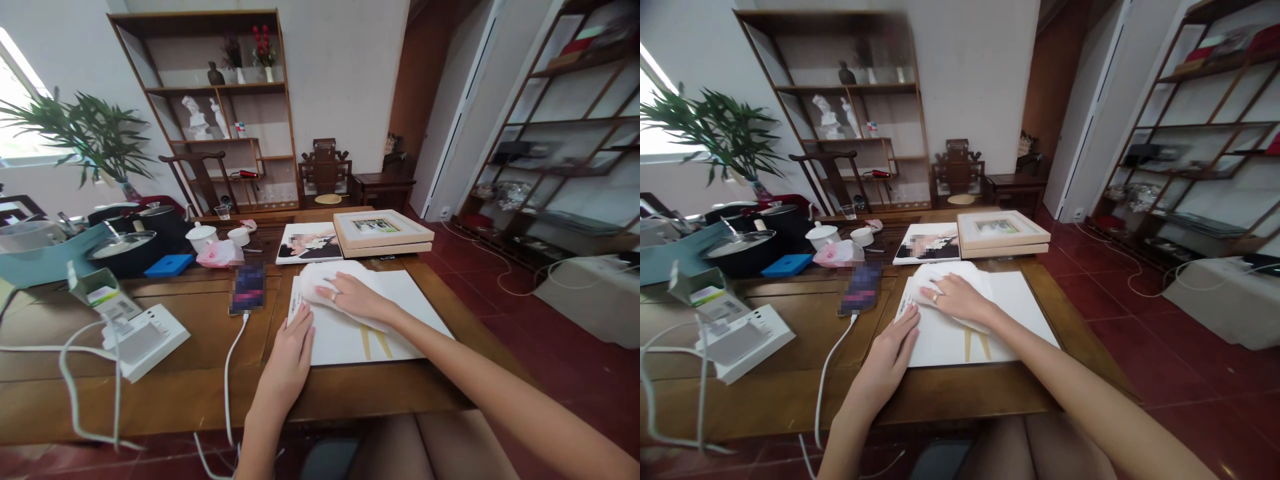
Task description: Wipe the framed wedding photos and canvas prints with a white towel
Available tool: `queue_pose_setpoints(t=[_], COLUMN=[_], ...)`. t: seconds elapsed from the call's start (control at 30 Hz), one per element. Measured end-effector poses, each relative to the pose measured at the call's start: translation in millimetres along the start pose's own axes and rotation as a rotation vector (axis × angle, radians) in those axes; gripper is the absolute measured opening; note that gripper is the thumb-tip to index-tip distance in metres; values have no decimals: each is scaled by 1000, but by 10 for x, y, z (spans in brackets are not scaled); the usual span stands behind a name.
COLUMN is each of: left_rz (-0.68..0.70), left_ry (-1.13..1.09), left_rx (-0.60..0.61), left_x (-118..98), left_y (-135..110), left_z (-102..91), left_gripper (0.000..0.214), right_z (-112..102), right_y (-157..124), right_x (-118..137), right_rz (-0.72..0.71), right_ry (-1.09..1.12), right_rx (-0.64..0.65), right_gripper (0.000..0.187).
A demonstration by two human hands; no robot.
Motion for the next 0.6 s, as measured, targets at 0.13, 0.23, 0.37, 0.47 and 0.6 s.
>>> queue_pose_setpoints(t=[0.13, 0.23, 0.37, 0.47, 0.6], left_rz=[11, -5, -27, -32, -34], left_ry=[-30, -50, -47, -35, -38], left_rx=[-7, -11, 0, 10, 0], left_x=[-2, 0, 2, 4, 4], left_y=[1, -2, -6, -8, -13], left_z=[-8, -15, -17, -12, -17], left_gripper=[36, 35, 34, 35, 34], right_z=[100, 52, -133, -292, -494], right_y=[250, 231, 6, -241, -586], right_x=[109, 12, -287, -564, -888], right_rz=[-62, -24, 83, 187, 325], right_ry=[17, 36, 73, 85, 57], right_rx=[21, 4, -36, -84, -147], right_gripper=[40, 41, 47, 52, 58])
Point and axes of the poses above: each hand's wrist, its own y-axis towards the middle knuckle, its own z-axis out of the palm, x = y × z, the point moved 6 cm from there along y, towards the middle knuckle, and after that the axes turned 6 degrees about -z, right-handed, at the moved point
